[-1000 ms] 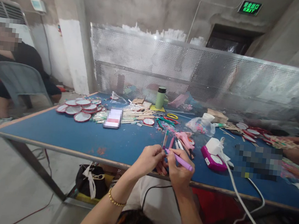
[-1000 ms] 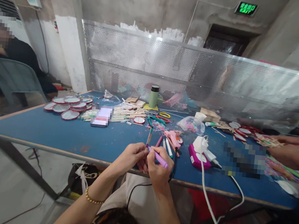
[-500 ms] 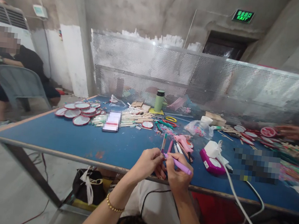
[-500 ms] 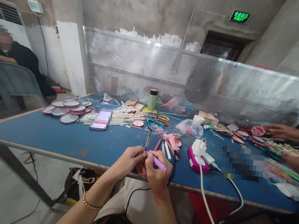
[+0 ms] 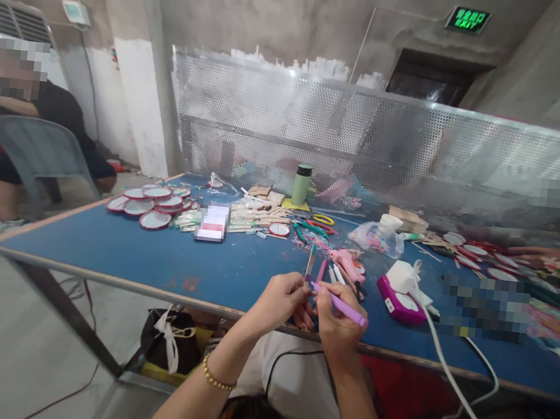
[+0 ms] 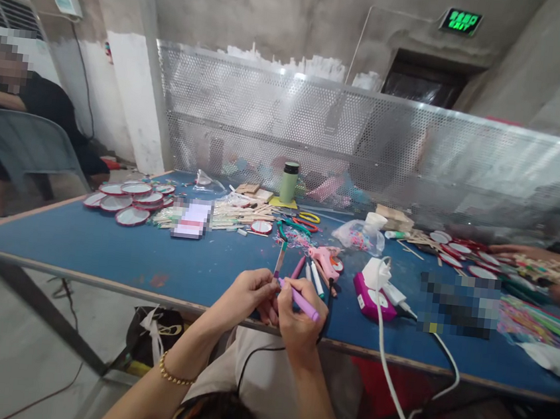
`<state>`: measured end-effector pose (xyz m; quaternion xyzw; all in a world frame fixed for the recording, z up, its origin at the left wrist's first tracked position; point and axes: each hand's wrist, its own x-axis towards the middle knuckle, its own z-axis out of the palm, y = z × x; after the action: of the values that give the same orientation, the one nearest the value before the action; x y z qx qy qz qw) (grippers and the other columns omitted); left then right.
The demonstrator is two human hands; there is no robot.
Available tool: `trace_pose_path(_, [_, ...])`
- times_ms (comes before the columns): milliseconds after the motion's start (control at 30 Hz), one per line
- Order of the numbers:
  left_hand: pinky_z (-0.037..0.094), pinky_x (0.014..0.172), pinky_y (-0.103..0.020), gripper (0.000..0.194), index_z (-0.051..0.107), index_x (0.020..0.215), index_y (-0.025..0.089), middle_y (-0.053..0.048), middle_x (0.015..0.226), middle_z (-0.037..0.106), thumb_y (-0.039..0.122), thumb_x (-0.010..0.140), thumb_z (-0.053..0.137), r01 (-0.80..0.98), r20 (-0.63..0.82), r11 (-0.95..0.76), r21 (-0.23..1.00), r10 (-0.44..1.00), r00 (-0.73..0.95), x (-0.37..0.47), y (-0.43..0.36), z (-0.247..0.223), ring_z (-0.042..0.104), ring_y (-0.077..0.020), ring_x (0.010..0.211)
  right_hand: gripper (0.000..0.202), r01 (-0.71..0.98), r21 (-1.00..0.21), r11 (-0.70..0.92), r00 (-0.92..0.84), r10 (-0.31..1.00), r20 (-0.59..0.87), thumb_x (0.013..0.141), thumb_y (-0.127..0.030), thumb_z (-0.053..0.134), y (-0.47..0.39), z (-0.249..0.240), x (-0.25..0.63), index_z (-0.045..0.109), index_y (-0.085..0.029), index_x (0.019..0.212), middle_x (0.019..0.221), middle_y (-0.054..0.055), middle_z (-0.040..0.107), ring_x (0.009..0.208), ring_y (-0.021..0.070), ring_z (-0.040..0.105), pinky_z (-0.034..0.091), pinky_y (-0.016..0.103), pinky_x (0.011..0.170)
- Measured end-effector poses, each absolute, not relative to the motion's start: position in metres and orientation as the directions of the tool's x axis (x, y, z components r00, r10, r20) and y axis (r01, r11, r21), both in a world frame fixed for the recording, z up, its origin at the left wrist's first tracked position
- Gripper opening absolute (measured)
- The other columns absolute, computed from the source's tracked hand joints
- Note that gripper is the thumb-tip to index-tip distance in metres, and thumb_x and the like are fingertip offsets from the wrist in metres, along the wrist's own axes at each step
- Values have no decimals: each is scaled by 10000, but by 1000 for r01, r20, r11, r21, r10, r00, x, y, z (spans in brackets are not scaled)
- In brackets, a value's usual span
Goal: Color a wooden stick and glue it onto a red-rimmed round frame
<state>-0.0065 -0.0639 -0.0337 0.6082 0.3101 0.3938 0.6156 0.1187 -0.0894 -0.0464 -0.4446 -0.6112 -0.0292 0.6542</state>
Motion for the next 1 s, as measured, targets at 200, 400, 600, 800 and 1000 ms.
trace_pose_path(200, [483, 415, -223, 397, 441, 753, 202, 19, 540, 612, 572, 784, 582, -98, 95, -53, 994, 861, 500, -7, -64, -31, 630, -151, 452, 156, 637, -458, 620, 181, 458, 871, 871, -194, 544, -90, -41, 117, 654, -182, 760, 645, 0, 675, 550, 122, 626, 523, 216, 529])
trace_pose_path(400, [489, 419, -225, 357, 432, 756, 202, 20, 543, 607, 532, 810, 557, -83, 103, -71, 994, 861, 498, -7, -64, -33, 630, -149, 450, 134, 669, -393, 631, 126, 425, 896, 868, -168, 552, -91, -38, 116, 649, -184, 776, 657, 2, 682, 566, 126, 634, 526, 223, 552])
trace_pose_path(600, [491, 416, -236, 307, 435, 752, 208, 27, 532, 598, 486, 817, 551, -73, 108, -83, 994, 868, 485, -7, -64, -33, 629, -157, 448, 124, 662, -389, 640, 117, 424, 898, 868, -157, 558, -89, -39, 116, 648, -182, 786, 656, -2, 681, 557, 120, 630, 520, 218, 554])
trace_pose_path(800, [493, 422, -245, 341, 432, 742, 212, 29, 517, 589, 516, 805, 573, -70, 104, -80, 994, 872, 479, -7, -65, -31, 628, -163, 448, 134, 685, -383, 619, 131, 413, 901, 863, -173, 557, -89, -40, 117, 647, -184, 764, 633, -8, 674, 539, 120, 626, 512, 214, 539])
trace_pose_path(1000, [492, 420, -242, 362, 440, 747, 208, 20, 537, 605, 545, 811, 557, -76, 108, -82, 994, 865, 491, -7, -65, -32, 627, -158, 450, 159, 674, -414, 612, 169, 417, 893, 872, -179, 539, -91, -40, 117, 648, -185, 757, 635, -3, 676, 537, 120, 625, 511, 215, 526])
